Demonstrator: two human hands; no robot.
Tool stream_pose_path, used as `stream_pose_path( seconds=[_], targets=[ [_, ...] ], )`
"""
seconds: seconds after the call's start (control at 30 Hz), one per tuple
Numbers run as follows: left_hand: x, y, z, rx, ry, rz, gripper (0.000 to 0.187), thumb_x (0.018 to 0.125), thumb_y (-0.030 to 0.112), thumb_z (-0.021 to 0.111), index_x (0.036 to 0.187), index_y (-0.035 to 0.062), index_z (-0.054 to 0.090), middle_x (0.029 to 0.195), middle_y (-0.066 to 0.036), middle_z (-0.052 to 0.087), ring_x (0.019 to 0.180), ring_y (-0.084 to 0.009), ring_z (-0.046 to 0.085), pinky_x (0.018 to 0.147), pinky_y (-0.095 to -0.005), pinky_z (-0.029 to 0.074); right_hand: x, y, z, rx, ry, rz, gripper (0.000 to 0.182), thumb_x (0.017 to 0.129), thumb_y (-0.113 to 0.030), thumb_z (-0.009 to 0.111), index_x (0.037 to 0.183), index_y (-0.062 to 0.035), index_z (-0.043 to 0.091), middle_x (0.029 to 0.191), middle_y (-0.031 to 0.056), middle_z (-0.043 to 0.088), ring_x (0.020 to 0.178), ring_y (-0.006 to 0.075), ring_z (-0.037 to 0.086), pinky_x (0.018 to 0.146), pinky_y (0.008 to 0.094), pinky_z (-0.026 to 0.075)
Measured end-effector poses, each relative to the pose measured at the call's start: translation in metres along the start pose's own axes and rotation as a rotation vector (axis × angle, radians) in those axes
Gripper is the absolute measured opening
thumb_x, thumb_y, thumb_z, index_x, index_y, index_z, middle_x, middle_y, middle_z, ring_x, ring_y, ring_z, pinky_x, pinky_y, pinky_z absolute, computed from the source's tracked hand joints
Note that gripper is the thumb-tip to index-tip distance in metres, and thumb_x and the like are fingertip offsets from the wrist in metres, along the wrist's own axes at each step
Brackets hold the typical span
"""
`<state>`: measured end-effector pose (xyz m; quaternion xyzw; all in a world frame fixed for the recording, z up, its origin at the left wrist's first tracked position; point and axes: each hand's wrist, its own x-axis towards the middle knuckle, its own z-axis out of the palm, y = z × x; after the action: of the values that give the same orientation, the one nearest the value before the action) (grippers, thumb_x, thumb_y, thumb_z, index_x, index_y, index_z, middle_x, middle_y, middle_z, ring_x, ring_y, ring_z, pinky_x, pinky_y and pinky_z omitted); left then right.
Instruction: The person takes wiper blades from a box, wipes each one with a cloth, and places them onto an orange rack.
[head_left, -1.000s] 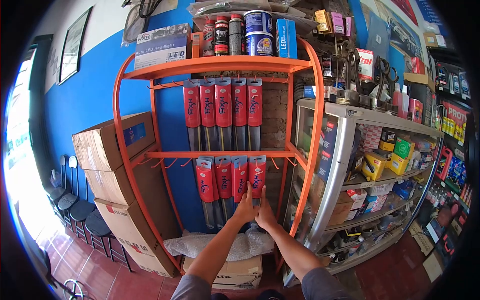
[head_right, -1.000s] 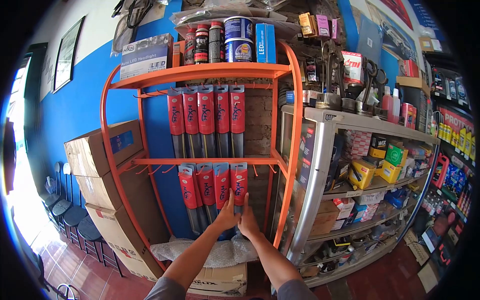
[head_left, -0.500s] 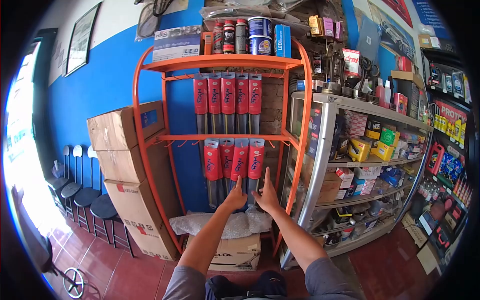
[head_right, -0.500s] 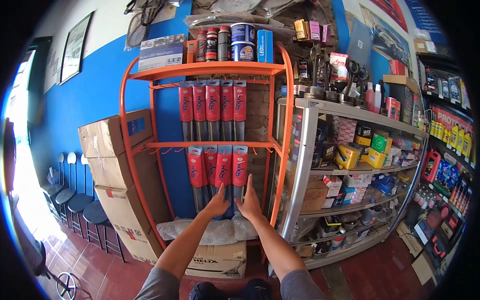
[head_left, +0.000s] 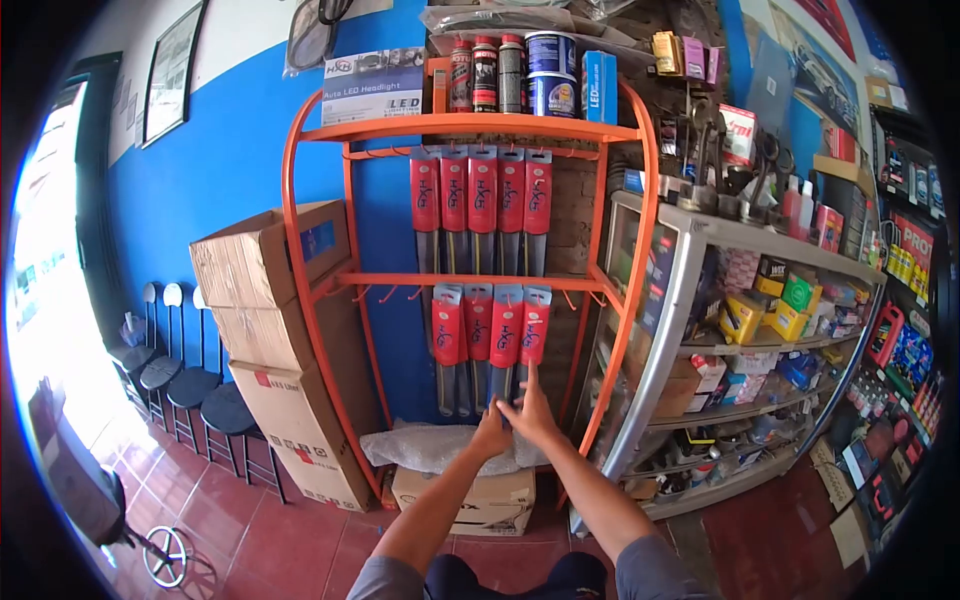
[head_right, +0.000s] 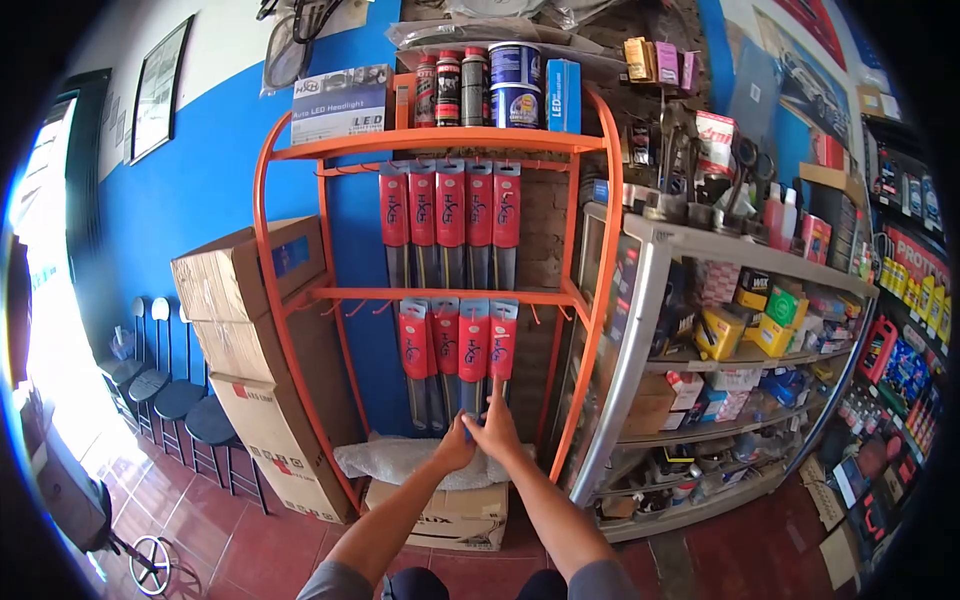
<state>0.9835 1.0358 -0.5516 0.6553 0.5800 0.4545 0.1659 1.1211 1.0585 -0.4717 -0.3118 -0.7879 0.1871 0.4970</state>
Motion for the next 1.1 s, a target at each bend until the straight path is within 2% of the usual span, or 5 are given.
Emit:
stream_pose_path(
  seconds=[0.17,0.47,0.67,0.77,1.1],
  targets=[
    [-0.014,0.048,-0.051,0.040,-0.124,-0.159,0.084,0.089,0.007,0.055,0.156,-0.0137,0.009,0.147,-0.040,0.039,0.133,-0.0536,0.044,0.114,-0.0531,0.040,0.007,-0.032,-0.016,0.065,-0.113,0.215,0.118,0.082,-0.021,0.085,0.165,-0.0080,0.002,0.154,0.0279,0.043,0.114,0.0364,0.064,0.084,0.0395,0.060],
    [-0.010,0.197,-0.171,0.063,-0.162,-0.157,0.091,0.087,0.013,0.059,0.158,-0.0102,0.007,0.146,-0.043,0.038,0.134,-0.0529,0.045,0.114,-0.0513,0.040,0.068,-0.168,-0.136,-0.120,-0.172,0.259,0.105,0.083,-0.031,0.086,0.164,-0.0127,0.023,0.130,0.0313,0.061,0.083,0.0261,0.073,0.072,0.0340,0.059],
    [-0.034,0.263,-0.262,0.198,-0.272,-0.485,0.101,0.085,0.028,0.069,0.160,-0.0056,0.009,0.145,-0.040,0.044,0.135,-0.0494,0.048,0.115,-0.0498,0.041,0.076,-0.265,-0.209,-0.167,-0.216,0.466,0.117,0.079,-0.055,0.084,0.164,-0.0088,0.019,0.135,0.0314,0.060,0.096,0.0307,0.073,0.086,0.0399,0.058],
    [-0.051,0.302,-0.312,0.207,-0.236,-0.480,0.096,0.084,0.030,0.070,0.158,-0.0037,0.019,0.140,-0.038,0.051,0.132,-0.0489,0.052,0.113,-0.0484,0.043,0.080,-0.307,-0.236,-0.228,-0.374,0.620,0.118,0.075,-0.063,0.083,0.161,-0.0040,0.027,0.135,0.0314,0.060,0.123,0.0379,0.063,0.101,0.0414,0.052],
    [-0.202,0.306,-0.420,0.177,-0.140,-0.474,0.064,0.082,0.032,0.071,0.132,-0.0056,0.057,0.121,-0.033,0.067,0.119,-0.0425,0.065,0.102,-0.0477,0.051,-0.008,-0.468,-0.261,-0.257,-0.590,0.547,0.099,0.073,-0.067,0.081,0.142,-0.0001,0.058,0.140,0.0244,0.061,0.130,0.0359,0.060,0.111,0.0407,0.047]
  ],
)
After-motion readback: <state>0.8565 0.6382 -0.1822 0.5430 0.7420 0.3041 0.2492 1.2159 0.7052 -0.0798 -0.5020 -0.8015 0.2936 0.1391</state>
